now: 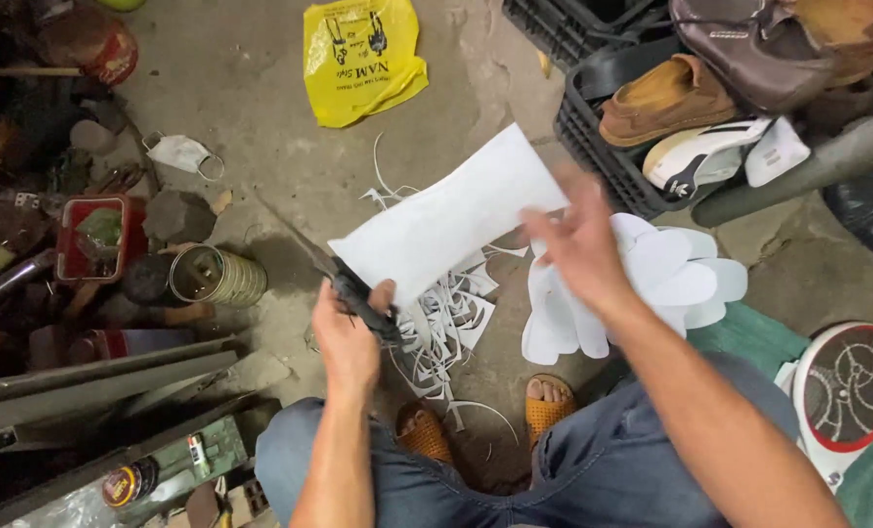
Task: Cutting out shoe insole templates from a white sheet of material using scissors
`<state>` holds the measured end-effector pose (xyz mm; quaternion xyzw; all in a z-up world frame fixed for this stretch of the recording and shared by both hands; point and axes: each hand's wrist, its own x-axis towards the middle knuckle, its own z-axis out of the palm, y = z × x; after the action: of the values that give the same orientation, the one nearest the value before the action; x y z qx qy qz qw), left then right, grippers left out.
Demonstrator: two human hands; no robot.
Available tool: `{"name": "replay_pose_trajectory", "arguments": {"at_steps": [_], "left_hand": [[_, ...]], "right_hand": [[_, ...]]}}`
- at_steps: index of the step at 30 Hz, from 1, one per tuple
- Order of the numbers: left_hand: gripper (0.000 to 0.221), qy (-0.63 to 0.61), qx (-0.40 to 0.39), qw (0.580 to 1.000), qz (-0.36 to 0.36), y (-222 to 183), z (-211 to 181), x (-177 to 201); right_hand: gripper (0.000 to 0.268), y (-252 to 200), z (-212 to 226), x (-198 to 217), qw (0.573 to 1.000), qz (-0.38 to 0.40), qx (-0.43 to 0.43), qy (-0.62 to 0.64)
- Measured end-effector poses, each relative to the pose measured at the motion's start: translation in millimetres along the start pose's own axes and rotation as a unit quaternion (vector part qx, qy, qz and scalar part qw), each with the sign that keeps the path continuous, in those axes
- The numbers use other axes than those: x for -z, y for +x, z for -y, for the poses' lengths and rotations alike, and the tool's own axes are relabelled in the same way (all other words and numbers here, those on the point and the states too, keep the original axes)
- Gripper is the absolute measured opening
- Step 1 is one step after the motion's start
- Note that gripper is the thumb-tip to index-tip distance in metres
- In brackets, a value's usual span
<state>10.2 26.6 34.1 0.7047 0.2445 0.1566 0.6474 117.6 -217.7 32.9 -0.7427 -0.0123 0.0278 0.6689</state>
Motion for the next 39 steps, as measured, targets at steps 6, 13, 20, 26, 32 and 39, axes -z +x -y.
{"name": "replay_pose_trajectory", "arguments": {"at_steps": [6, 13, 20, 26, 32, 39], "left_hand": [[0.018, 0.173, -0.068, 0.97, 0.153, 35.3, 1.2, 7.1], [0.017, 0.167, -0.099, 0.957, 0.215, 32.0, 19.7, -7.9], [0.027, 0.036, -0.068, 0.993, 0.091, 20.6, 2.0, -19.6], [0.034, -0.056, 0.03, 0.992, 0.109, 8.7, 23.0, -33.8], [0.03, -0.106, 0.097, 0.982, 0.122, -3.0, 55.8, -43.5], [0.026, -0.163, 0.1, 0.977, 0.095, 1.1, 58.1, -43.6]], "right_hand": [[0.021, 13.0, 11.1, 43.1, 0.965, 0.037, 0.078, -0.249], [0.054, -6.8, -4.3, 4.8, 0.864, 0.307, -0.038, -0.398], [0.031, -2.9, 4.9, -1.7, 0.946, 0.175, -0.214, -0.167], [0.042, -8.3, 8.8, -0.4, 0.975, 0.057, -0.207, 0.063], [0.039, -18.0, 4.3, -12.0, 0.953, 0.078, -0.256, 0.142], [0.041, -20.1, -21.0, -12.0, 0.915, 0.089, -0.303, 0.249]]}}
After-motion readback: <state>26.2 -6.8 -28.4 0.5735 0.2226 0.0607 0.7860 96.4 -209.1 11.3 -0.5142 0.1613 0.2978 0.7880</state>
